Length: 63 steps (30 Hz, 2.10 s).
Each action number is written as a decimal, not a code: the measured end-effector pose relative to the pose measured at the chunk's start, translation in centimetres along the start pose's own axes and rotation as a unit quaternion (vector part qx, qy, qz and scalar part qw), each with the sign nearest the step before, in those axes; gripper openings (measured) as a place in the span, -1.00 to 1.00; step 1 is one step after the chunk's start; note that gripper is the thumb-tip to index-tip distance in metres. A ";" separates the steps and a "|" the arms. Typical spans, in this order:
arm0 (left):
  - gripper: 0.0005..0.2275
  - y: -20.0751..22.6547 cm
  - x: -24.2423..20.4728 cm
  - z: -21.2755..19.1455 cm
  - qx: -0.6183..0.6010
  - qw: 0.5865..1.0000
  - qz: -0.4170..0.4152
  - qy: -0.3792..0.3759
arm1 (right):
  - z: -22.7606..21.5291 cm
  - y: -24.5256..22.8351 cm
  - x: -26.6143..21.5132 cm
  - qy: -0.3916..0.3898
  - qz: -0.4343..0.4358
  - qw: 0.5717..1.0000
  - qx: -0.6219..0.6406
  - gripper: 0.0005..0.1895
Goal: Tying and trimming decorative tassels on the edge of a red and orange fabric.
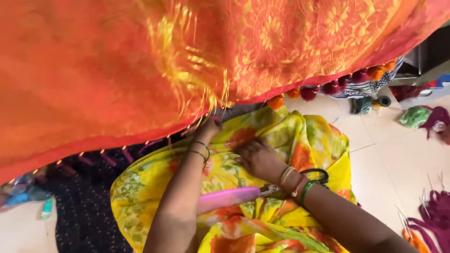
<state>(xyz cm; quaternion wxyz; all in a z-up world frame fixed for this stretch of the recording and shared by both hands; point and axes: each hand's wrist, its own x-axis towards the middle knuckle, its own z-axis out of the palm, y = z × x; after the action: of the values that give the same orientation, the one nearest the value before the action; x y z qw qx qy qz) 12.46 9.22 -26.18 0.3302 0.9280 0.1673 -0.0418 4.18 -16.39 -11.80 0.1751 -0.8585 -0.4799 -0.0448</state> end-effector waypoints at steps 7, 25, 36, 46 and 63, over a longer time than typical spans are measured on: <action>-0.55 -9.6 3.8 9.9 0.082 0.974 0.189 -0.090 | -0.3 0.9 1.9 -0.039 0.050 0.997 0.034 -0.70; -0.61 13.6 -16.2 -7.8 -0.426 0.843 0.307 -0.117 | -5.0 -1.1 0.5 0.203 0.213 0.901 0.318 -0.77; -0.70 9.7 -16.4 -1.9 -0.474 0.846 0.174 -0.171 | -2.1 19.6 -26.8 0.294 0.572 0.757 0.115 -0.84; -0.81 10.6 -17.4 -2.3 -0.453 0.877 0.087 -0.132 | -3.7 26.7 -46.2 0.219 0.673 0.656 0.262 -0.86; -0.78 7.2 -14.8 1.0 -0.480 0.866 0.105 -0.095 | 7.7 11.8 -46.7 -0.260 0.593 0.733 -0.209 -0.73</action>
<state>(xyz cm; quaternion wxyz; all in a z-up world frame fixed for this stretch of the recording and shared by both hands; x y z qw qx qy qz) 0.96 -0.85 -19.89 0.7518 0.6583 0.0360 -0.0090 -11.64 -57.12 -33.51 -0.1493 -0.9620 0.1208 0.1941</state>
